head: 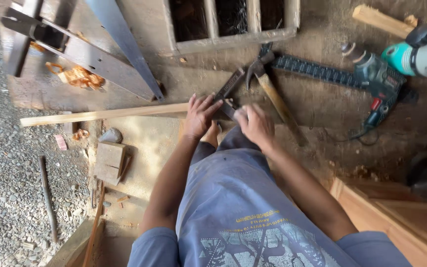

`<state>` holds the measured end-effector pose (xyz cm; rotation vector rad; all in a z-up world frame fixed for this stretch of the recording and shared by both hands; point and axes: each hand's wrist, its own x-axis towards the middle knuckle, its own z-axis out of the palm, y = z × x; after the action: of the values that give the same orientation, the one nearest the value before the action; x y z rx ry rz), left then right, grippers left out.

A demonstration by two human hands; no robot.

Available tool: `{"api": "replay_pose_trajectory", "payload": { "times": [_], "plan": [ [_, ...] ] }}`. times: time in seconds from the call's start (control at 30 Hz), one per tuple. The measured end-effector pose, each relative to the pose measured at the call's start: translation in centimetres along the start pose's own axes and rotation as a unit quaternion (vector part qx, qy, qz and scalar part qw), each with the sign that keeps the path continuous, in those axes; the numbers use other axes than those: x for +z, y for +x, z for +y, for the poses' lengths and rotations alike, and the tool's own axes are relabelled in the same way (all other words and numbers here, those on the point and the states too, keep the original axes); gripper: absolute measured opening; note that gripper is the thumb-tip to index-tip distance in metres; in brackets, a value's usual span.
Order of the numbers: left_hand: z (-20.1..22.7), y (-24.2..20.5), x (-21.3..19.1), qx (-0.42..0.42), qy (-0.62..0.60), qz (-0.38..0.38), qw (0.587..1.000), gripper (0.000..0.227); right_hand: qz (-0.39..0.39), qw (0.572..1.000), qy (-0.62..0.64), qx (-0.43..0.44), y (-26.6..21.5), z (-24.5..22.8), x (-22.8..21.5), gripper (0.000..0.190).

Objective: Shaping and cutting a piece of wood for a furniture frame using an angle grinder and a hand saw.

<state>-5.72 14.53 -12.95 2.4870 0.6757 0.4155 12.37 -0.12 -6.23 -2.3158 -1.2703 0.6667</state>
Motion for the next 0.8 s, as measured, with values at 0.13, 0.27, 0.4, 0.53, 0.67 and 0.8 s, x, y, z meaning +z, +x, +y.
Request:
{"api": "replay_pose_trajectory", "payload": {
  "times": [0.13, 0.27, 0.4, 0.53, 0.67, 0.8],
  "plan": [
    [-2.6, 0.0, 2.1, 0.061, 0.036, 0.026, 0.997, 0.05, 0.057, 0.995, -0.029, -0.082, -0.5, -0.9, 0.6, 0.041],
    [-2.0, 0.4, -0.1, 0.0, -0.069, 0.004, 0.998, 0.062, 0.109, 0.991, 0.016, -0.08, -0.9, 2.0, 0.0, 0.021],
    [-3.1, 0.1, -1.1, 0.003, 0.122, -0.038, 0.992, 0.036, 0.17, 0.972, 0.004, -0.162, -1.5, 4.7, -3.8, 0.023],
    [-1.0, 2.5, -4.5, 0.02, 0.156, -0.153, 0.976, 0.045, 0.026, 0.992, 0.057, 0.109, -2.2, 10.4, -6.2, 0.028],
    [3.0, 6.5, -8.3, -0.02, 0.124, -0.178, 0.976, 0.057, 0.132, 0.932, 0.331, 0.066, -2.1, 14.4, -8.6, 0.032],
    [4.1, 12.9, -9.6, 0.018, 0.091, -0.126, 0.988, 0.056, 0.162, 0.924, 0.336, 0.082, 0.8, 10.9, -12.7, 0.036]
  ]
}}
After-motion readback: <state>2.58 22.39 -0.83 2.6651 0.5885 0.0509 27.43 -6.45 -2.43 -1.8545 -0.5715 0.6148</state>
